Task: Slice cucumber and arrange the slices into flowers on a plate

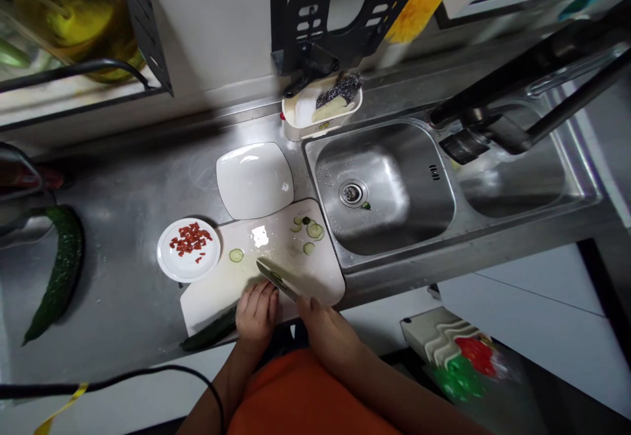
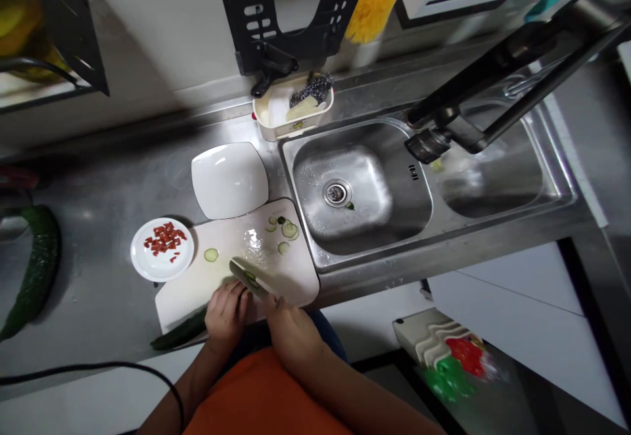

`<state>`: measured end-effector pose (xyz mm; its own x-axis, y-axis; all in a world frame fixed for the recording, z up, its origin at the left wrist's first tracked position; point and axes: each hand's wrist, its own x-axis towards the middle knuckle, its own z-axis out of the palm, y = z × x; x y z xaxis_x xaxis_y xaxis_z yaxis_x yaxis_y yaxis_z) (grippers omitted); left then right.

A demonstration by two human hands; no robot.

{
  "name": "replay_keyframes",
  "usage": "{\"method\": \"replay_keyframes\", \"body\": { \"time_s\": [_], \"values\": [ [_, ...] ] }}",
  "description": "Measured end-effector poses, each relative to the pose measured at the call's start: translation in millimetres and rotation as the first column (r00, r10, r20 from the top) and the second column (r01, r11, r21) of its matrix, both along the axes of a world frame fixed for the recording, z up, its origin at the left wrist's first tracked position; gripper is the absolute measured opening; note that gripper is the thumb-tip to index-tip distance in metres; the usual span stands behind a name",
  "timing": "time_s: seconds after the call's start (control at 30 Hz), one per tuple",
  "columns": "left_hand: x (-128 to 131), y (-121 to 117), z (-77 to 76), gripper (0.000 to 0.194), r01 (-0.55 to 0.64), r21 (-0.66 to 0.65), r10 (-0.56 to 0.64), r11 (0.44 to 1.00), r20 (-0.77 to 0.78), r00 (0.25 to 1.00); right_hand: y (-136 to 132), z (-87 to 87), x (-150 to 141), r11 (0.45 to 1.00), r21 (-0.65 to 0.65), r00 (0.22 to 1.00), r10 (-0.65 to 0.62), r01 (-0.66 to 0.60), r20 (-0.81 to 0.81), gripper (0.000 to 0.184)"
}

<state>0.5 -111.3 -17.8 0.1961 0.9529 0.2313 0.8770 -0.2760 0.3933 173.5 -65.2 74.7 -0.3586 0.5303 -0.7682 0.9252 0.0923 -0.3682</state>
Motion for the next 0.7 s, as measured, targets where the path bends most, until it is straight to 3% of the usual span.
{"method": "replay_keyframes", "body": {
  "time_s": [0.7],
  "values": [
    [-1.7,0.3,1.0,0.026,-0.007,-0.026,0.008,1.000,0.036,0.999,-5.4,-33.5,1.2,0.999,-0.001,0.999,-0.044,0.044,-0.016,0.038]
  ]
}}
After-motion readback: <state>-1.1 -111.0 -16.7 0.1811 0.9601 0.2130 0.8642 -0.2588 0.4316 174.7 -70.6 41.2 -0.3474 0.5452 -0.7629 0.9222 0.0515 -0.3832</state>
